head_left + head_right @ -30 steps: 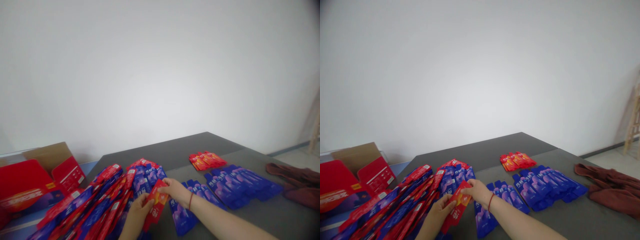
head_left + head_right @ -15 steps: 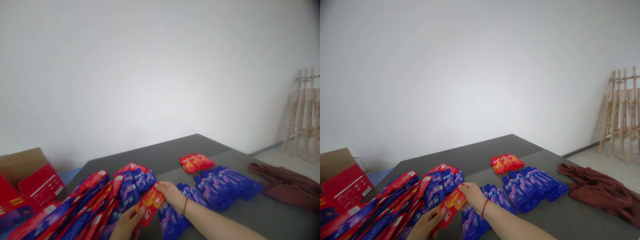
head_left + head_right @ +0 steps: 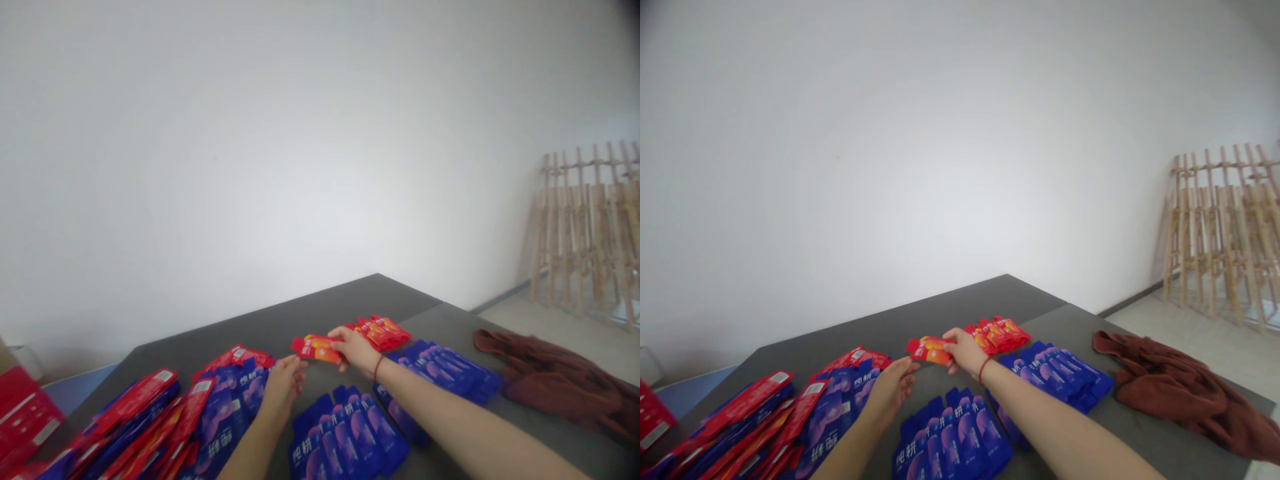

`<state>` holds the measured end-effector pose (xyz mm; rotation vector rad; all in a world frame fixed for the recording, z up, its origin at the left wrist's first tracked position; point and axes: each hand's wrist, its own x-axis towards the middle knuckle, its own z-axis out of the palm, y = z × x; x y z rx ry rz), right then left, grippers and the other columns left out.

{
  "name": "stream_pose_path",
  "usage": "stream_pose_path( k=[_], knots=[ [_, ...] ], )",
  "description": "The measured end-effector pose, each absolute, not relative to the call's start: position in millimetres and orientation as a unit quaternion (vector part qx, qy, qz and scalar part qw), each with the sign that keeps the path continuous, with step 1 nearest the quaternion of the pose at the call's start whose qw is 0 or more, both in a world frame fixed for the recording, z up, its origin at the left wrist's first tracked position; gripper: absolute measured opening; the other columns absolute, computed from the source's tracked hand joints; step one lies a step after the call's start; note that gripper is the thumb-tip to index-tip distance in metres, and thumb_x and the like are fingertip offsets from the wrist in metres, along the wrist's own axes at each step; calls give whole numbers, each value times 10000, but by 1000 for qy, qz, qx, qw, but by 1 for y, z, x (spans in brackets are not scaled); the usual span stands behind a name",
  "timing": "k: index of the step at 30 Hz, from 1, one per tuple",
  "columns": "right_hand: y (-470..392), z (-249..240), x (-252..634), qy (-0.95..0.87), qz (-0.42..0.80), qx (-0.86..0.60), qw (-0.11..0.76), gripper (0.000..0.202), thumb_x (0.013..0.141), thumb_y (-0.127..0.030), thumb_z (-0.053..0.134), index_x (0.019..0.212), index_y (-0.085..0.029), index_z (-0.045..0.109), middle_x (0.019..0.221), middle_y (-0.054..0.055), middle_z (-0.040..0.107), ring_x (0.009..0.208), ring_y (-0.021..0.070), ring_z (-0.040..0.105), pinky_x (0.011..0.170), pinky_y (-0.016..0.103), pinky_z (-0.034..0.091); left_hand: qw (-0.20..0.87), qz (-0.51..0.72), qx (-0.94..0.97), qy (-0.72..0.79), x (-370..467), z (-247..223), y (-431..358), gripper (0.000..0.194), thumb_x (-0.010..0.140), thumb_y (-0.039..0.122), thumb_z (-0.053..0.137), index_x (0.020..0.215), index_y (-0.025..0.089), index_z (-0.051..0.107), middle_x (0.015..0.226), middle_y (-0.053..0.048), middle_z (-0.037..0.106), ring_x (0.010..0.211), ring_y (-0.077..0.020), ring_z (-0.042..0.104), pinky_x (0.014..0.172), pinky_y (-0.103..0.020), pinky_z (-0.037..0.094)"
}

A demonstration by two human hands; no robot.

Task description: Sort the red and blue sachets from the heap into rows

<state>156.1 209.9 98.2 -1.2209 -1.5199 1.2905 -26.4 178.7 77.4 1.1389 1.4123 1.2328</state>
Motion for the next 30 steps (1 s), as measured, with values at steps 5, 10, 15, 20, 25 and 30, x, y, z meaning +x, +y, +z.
stream_pose_path(
  k=[5, 10, 15, 20, 25, 30],
  knots=[
    [250, 110, 227, -611, 380, -585, 374, 327, 882, -258, 501, 1179, -154, 591, 697, 33, 667, 539, 129, 586, 554, 247, 484, 410, 406, 605, 549, 22, 66, 218, 229, 724, 192, 598, 942, 147, 650, 964, -85, 691, 824, -181, 639, 754, -302, 488],
    [264, 96, 257, -663, 266, -636, 293, 276, 857, -160, 481, 1039, -131, 686, 865, 80, 716, 736, 170, 643, 697, 260, 473, 339, 356, 710, 504, 70, 54, 235, 418, 652, 8, 562, 1022, 170, 670, 1181, -72, 629, 1119, -197, 547, 1021, -305, 354],
    [268, 79, 258, -715, 181, -642, 209, 330, 871, -127, 441, 1129, -126, 647, 993, 104, 713, 868, 182, 657, 802, 264, 455, 300, 326, 748, 494, 89, 47, 234, 409, 682, 18, 531, 1039, 164, 667, 1204, -84, 608, 1126, -209, 542, 1040, -315, 344],
    [267, 73, 259, -743, 119, -642, 144, 275, 910, -175, 456, 1119, -149, 633, 1152, 121, 656, 1076, 209, 596, 927, 317, 422, 282, 323, 754, 498, 70, 47, 226, 383, 727, 69, 527, 1071, 189, 649, 1205, -69, 607, 1142, -188, 535, 1028, -286, 355],
    [265, 75, 259, -748, 85, -653, 81, 290, 935, -346, 516, 1143, -157, 586, 1154, 88, 617, 1019, 210, 599, 891, 431, 477, 272, 324, 740, 522, 41, 48, 217, 375, 765, 109, 497, 1112, 174, 623, 1256, -84, 579, 1170, -193, 524, 1025, -297, 364],
    [265, 84, 259, -754, 56, -654, 13, 271, 921, -348, 545, 1116, -164, 591, 1132, 74, 610, 974, 198, 604, 848, 416, 505, 270, 316, 749, 515, 40, 46, 215, 429, 726, 93, 522, 1138, 158, 625, 1254, -89, 587, 1176, -199, 520, 1037, -280, 347]
  ],
)
